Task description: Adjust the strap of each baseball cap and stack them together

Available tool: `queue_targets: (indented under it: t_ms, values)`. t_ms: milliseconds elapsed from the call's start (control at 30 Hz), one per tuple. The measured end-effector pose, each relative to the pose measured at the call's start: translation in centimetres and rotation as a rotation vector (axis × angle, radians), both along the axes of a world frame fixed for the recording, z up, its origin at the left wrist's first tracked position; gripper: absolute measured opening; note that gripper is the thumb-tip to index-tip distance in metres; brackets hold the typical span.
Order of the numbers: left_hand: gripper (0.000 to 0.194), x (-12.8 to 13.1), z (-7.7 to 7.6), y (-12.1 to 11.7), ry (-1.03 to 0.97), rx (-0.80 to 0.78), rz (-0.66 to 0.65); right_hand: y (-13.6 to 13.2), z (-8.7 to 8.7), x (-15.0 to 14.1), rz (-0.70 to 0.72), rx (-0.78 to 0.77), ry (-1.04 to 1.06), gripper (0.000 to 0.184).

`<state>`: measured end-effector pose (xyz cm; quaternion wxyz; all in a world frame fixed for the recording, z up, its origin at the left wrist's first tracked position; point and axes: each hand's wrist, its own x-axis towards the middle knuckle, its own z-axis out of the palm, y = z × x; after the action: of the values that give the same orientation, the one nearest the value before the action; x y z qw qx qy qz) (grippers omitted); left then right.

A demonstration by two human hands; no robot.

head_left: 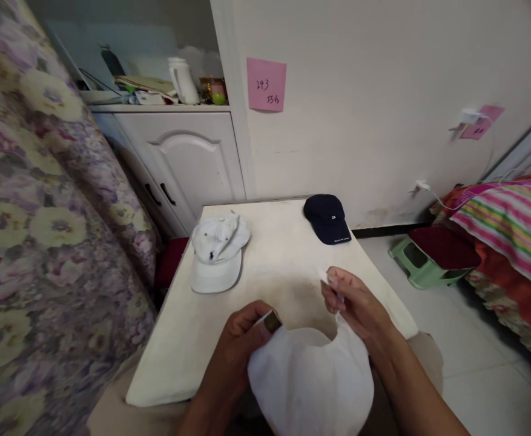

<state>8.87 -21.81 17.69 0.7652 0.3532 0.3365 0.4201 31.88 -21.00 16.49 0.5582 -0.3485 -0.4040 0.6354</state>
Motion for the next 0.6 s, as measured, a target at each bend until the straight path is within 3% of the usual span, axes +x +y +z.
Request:
queue_targets:
  t_ms: [100, 233, 367, 467, 600]
  values:
    - [0.024, 0.1, -0.2, 0.2, -0.028, -0.025, 0.069, -0.2, -0.5, 1.6, 0.065, 0.050, 0.019, 0.033]
    - [0.024, 0.3, -0.2, 0.5, -0.048, -0.032, 0.116, -0.9, -1.6, 3.1, 0.250, 0.040, -0.117, 0.053]
    - [0.025, 0.3, 0.1, 1.0, -0.032, -0.028, 0.148, -1.7, -2.6, 3.6, 0.384, -0.090, -0.091, 0.043]
    - [0.023, 0.2, 0.6, 1.4, 0.029, -0.009, 0.164, -1.9, -2.7, 3.3, 0.281, -0.090, 0.078, 0.029]
    - [0.027, -0.4, 1.3, 1.9, 0.044, 0.030, 0.148, -1.6, -1.6, 2.1, 0.077, -0.094, 0.313, 0.030]
